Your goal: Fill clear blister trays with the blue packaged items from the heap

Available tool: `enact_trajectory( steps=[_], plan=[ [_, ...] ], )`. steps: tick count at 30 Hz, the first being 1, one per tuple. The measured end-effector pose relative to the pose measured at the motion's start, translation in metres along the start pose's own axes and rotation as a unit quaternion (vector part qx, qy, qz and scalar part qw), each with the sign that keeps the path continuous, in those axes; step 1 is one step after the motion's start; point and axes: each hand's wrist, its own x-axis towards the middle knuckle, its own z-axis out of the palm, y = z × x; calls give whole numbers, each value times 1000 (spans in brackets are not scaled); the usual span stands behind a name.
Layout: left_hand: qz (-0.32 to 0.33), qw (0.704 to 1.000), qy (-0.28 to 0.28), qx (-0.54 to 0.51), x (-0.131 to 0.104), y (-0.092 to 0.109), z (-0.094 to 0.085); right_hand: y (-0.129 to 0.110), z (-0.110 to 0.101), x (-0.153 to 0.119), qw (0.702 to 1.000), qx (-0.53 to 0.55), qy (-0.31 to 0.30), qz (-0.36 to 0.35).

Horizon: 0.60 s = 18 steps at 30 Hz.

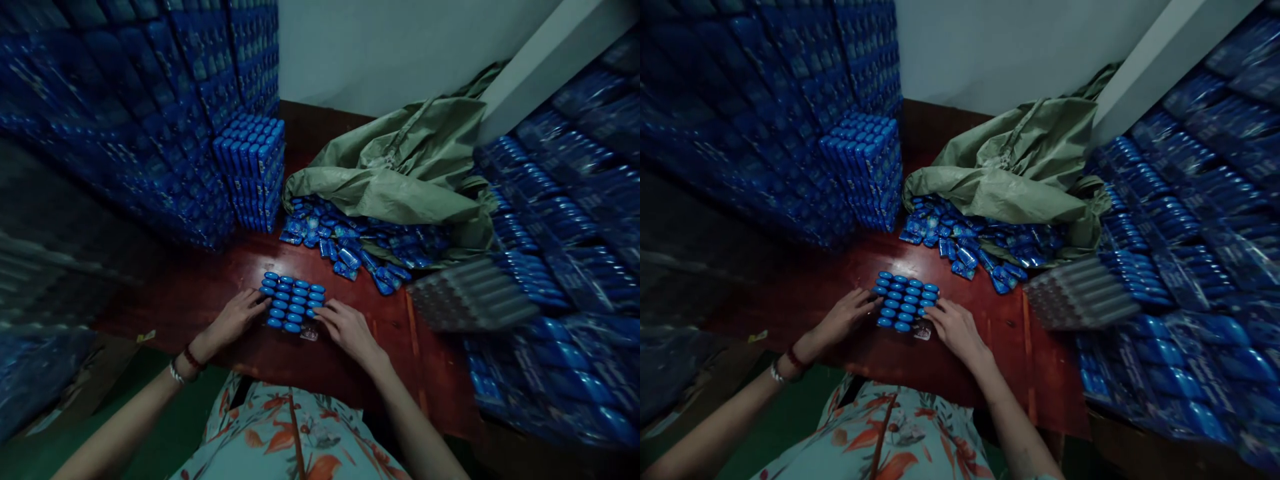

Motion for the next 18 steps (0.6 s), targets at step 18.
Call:
enact_trajectory(
  steps=[18],
  plan=[
    [-16,978,-192,83,225,-18,43,11,-5,32,937,-223,-158,219]
  ],
)
